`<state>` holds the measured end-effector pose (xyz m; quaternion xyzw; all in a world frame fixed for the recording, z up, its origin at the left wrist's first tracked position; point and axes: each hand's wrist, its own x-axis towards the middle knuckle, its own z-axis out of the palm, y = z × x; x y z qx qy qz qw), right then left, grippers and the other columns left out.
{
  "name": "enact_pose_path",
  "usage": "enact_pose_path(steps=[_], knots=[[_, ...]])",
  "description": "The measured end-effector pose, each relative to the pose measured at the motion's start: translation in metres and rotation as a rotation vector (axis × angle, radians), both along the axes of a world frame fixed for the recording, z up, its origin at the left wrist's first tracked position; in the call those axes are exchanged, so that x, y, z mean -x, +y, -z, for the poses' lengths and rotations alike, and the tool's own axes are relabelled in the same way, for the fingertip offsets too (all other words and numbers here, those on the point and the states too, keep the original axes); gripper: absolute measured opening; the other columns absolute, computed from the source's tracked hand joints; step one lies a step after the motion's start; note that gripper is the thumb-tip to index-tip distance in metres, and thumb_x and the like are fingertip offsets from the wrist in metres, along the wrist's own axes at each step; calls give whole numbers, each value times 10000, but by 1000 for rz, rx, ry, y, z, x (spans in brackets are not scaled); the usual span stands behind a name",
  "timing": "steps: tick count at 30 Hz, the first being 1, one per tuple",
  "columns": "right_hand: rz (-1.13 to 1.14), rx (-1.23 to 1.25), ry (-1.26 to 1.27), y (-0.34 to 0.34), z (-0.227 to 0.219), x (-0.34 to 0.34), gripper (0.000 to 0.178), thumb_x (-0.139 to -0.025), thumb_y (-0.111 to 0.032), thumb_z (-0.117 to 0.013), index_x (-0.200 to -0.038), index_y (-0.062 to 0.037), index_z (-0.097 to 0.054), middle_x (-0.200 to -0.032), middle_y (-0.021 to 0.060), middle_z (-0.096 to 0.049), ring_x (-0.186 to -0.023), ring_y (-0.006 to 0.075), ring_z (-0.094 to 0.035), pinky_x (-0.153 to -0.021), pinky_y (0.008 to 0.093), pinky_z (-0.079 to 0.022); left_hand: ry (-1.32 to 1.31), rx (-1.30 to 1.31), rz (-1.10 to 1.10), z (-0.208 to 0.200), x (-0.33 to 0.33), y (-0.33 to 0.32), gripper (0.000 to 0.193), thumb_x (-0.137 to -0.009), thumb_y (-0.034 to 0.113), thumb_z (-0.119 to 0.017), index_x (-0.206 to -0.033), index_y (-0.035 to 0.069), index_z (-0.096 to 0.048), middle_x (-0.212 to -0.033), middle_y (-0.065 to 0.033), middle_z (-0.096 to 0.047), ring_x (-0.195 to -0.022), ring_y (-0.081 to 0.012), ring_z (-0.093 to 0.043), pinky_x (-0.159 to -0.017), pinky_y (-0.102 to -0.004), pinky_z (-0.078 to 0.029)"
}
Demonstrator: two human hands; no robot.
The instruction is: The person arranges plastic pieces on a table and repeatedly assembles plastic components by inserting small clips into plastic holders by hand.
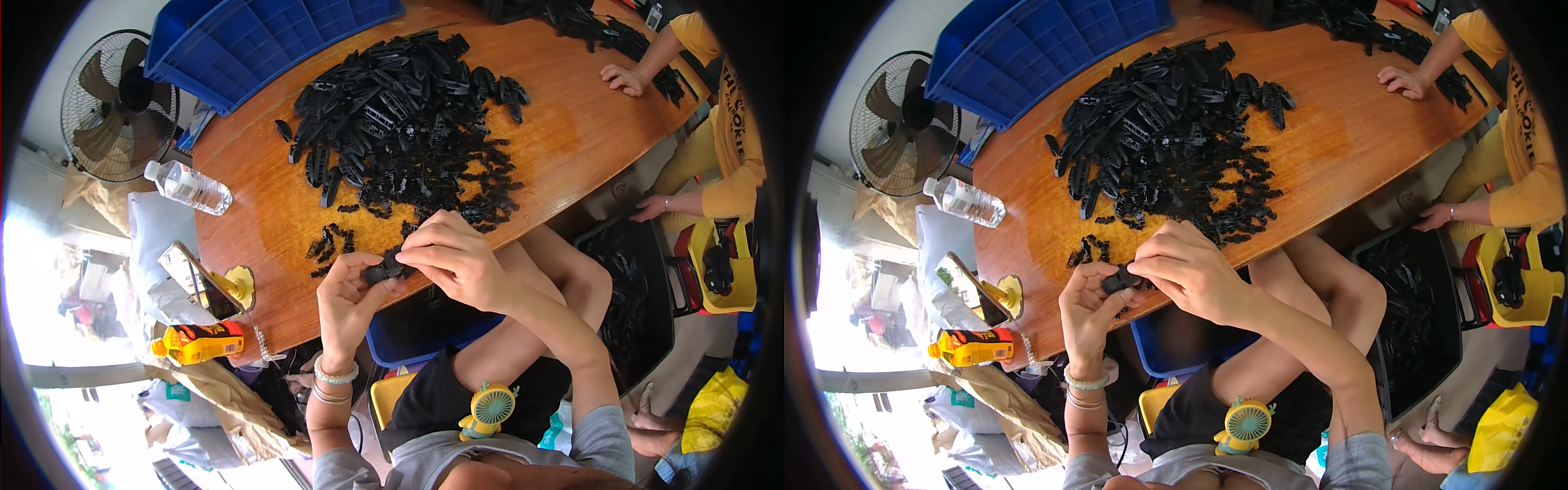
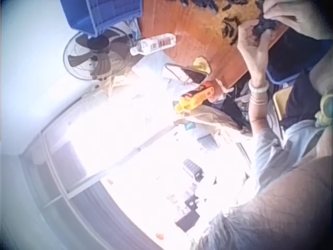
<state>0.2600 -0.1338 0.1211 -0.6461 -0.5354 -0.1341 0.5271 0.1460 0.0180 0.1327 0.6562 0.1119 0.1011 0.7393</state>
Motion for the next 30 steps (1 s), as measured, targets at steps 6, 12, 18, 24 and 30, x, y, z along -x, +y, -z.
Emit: enact_pose_path(steps=[6, 12, 18, 24, 30], knots=[[5, -12, 6, 0, 1, 4, 197, -714, -8, -687, -902, -36, -637, -866, 48, -584, -812, 227, -541, -682, 337, -431, 88, 139, 43, -11, 0, 0, 289, -819, -124, -578, -1088, -72, -485, -930, -146, -632, -849, -204, -660, -744, -278, -558], [27, 50, -99, -5, 8, 8, 212, -716, -17, -683, -923, -27, -640, -892, 44, -591, -834, 208, -548, -695, 336, -439, 52, 93, -35, 6, -1, -5, 251, -823, -98, -594, -1050, -50, -497, -907, -109, -622, -794, -164, -652, -701, -242, -547], [-77, 270, 724, -12, 0, 9, 289, -759, -131, -742, -995, -3, -636, -914, 80, -634, -815, 147, -594, -674, 268, -459, -21, -16, -112, 10, 1, -9, 200, -790, -81, -631, -950, -11, -535, -875, -46, -596, -711, -86, -603, -612, -204, -488], [-84, 183, 623, -20, 15, 16, 277, -787, -137, -722, -986, 26, -618, -839, 93, -610, -688, 156, -584, -602, 272, -478, 82, 36, -91, 5, 10, -16, 187, -792, -80, -627, -950, -20, -546, -811, -66, -624, -671, -98, -613, -624, -210, -506], [-44, 178, 546, -20, 17, 25, 256, -784, -145, -722, -951, 26, -632, -792, 105, -606, -674, 188, -607, -593, 273, -476, 95, 111, -89, 17, 21, -13, 245, -780, -39, -677, -992, -29, -553, -882, -96, -638, -759, -119, -624, -677, -238, -525]])
